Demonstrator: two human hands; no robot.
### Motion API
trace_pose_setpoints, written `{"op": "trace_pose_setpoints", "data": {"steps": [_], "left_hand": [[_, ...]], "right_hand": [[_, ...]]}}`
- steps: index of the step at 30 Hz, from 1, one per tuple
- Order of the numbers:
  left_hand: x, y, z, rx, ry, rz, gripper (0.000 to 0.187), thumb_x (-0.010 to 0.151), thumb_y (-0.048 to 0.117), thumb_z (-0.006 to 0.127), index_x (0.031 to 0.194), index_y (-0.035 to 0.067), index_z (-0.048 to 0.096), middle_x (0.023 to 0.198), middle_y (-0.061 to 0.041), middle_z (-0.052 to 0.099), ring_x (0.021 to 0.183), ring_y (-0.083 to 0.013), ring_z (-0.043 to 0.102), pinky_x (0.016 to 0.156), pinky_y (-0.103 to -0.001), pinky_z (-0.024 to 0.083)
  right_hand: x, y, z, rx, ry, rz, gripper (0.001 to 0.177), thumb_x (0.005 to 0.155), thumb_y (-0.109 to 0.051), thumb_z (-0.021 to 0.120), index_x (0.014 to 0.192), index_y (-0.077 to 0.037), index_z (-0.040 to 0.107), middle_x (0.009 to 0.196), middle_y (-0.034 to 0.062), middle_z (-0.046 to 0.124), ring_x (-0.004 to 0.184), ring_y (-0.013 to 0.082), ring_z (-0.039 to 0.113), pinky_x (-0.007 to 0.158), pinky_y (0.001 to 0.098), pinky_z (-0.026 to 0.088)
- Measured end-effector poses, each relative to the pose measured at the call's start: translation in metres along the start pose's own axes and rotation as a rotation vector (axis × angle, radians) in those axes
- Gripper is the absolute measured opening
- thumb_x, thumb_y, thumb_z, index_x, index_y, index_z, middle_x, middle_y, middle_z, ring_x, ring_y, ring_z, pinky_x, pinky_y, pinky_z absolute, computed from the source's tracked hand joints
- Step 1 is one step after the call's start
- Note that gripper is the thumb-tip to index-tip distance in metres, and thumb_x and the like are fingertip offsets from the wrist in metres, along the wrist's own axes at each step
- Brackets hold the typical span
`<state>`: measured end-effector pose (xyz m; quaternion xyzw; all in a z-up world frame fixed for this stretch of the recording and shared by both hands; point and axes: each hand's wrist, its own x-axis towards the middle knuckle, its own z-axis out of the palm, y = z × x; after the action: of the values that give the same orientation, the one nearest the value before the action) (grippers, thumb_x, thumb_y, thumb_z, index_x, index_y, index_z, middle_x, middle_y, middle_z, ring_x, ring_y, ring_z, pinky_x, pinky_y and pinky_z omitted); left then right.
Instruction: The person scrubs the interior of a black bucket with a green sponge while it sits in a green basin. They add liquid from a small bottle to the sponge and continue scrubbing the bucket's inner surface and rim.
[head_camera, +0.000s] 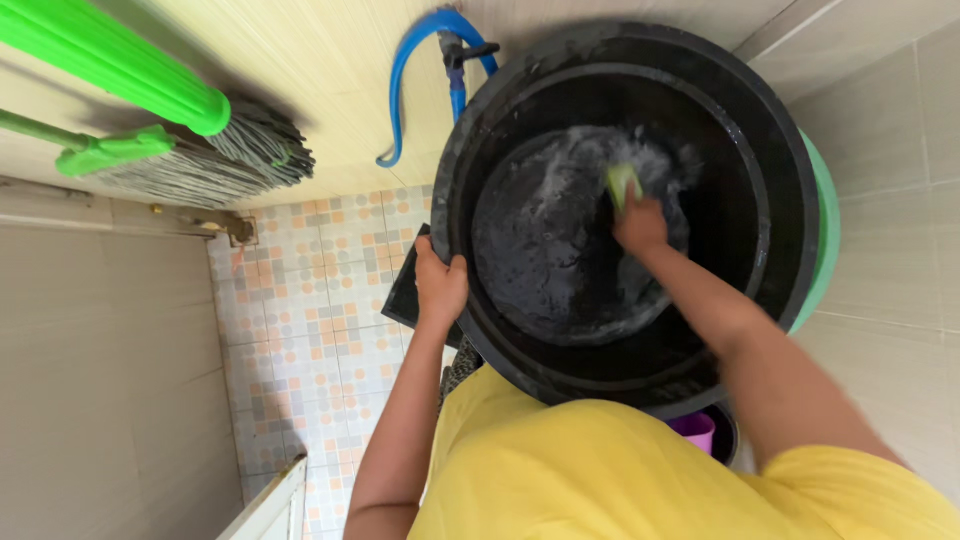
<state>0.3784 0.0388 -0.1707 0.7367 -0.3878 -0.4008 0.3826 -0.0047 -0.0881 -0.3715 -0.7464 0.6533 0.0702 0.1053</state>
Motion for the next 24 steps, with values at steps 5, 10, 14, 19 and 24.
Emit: {"op": "trace_pose_setpoints", "data": {"steps": [5,10,14,19,24], "left_hand": [[0.000,-0.005,0.001,-0.056,-0.001,0.032,0.041,0.087,0.009,0.056,0.125,-0.002,0.047,0.104,-0.025,0.068,0.093,-0.0377,0.070,0.085,-0.045,0.052],[0.006,-0.013,0.011,-0.181,0.004,-0.143,0.035,0.100,0.021,0.053,0.127,0.000,0.053,0.117,-0.025,0.065,0.108,-0.0365,0.063,0.096,-0.043,0.048],[0.007,-0.016,0.012,-0.399,-0.003,-0.006,0.050,0.107,0.030,0.044,0.150,0.006,0.037,0.150,-0.020,0.049,0.139,-0.0314,0.048,0.112,-0.039,0.037],[0.002,-0.009,0.007,-0.196,-0.052,0.046,0.059,0.108,0.036,0.038,0.161,0.011,0.028,0.157,-0.020,0.046,0.145,-0.0343,0.046,0.115,-0.040,0.037],[0.003,-0.004,0.007,-0.077,-0.038,0.104,0.060,0.108,0.038,0.035,0.160,0.011,0.028,0.152,-0.023,0.051,0.138,-0.0388,0.051,0.111,-0.042,0.041]], "right_hand": [[0.068,-0.108,0.036,0.215,0.293,0.020,0.078,0.081,-0.022,0.068,0.154,-0.004,0.043,0.120,0.0264,0.063,0.110,0.0444,0.058,0.085,0.0492,0.053],[-0.036,-0.192,0.041,0.621,-0.329,-0.251,0.046,0.085,-0.012,0.069,0.130,-0.001,0.068,0.122,0.0260,0.071,0.112,0.0383,0.069,0.098,0.0458,0.053],[-0.139,-0.210,0.016,1.107,-0.286,-0.207,0.079,0.094,-0.011,0.064,0.164,-0.009,0.029,0.137,0.0274,0.061,0.128,0.0392,0.056,0.110,0.0419,0.045],[-0.057,-0.235,-0.053,0.916,0.371,-0.612,0.073,0.098,-0.009,0.065,0.161,-0.004,0.029,0.162,0.0248,0.039,0.151,0.0371,0.040,0.123,0.0436,0.032],[0.019,-0.260,-0.118,1.329,0.336,-0.176,0.077,0.106,-0.015,0.055,0.167,-0.007,0.009,0.159,0.0210,0.050,0.140,0.0264,0.057,0.114,0.0356,0.046]]}}
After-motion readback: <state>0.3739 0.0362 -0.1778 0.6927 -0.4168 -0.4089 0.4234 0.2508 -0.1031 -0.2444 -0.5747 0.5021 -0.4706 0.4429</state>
